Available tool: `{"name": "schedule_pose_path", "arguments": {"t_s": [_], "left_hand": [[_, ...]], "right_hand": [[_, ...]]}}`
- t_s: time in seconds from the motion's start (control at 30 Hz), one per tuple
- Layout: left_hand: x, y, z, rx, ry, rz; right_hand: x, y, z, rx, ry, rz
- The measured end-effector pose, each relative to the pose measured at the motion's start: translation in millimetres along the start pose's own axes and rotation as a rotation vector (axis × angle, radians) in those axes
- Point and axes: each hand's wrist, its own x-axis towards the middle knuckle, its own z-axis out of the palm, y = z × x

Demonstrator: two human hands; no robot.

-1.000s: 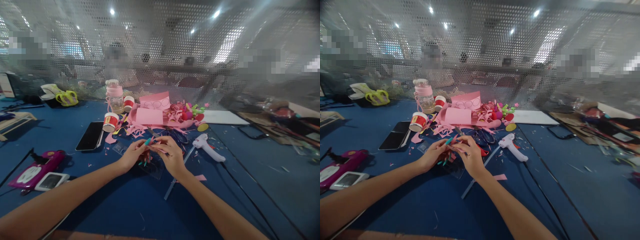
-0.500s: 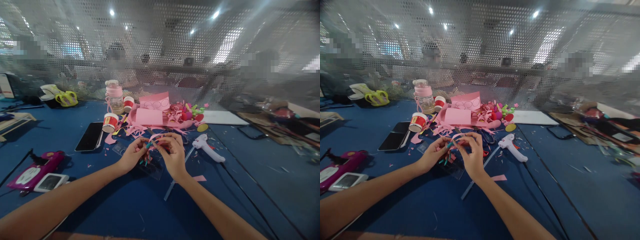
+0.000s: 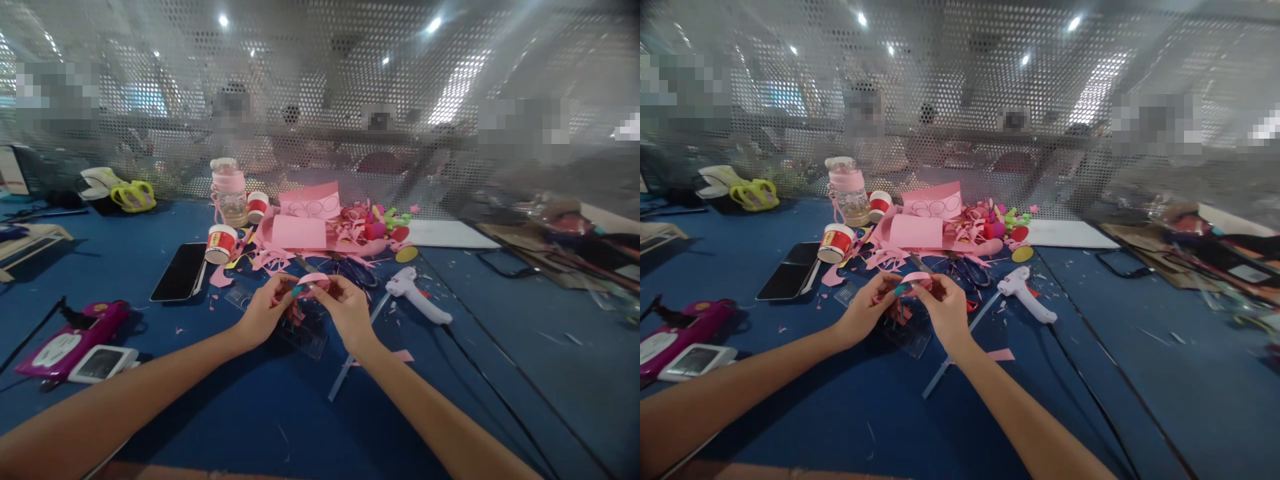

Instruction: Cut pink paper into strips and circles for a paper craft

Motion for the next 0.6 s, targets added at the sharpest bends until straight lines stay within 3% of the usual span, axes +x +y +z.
{"name": "schedule_pose_path", "arguments": {"t_s": [0.17, 0.27, 0.37, 0.6], "left_hand": [[-2, 4, -1.5, 0.131, 0.060, 0.054], [-3, 5, -1.4, 0.167, 0.065, 0.095], [-3, 4, -0.2, 0.138, 0.026, 0.101], [0, -6, 1.7, -0.035, -0.132, -0.036]], "right_hand": [[-1, 0, 1, 0.087, -0.052, 0.025], [-1, -2, 0, 0.069, -0.017, 0.052], [-1, -4, -1, -0.044, 0.046, 0.004], [-10, -3, 1, -0.221, 0.057, -0.211]]}}
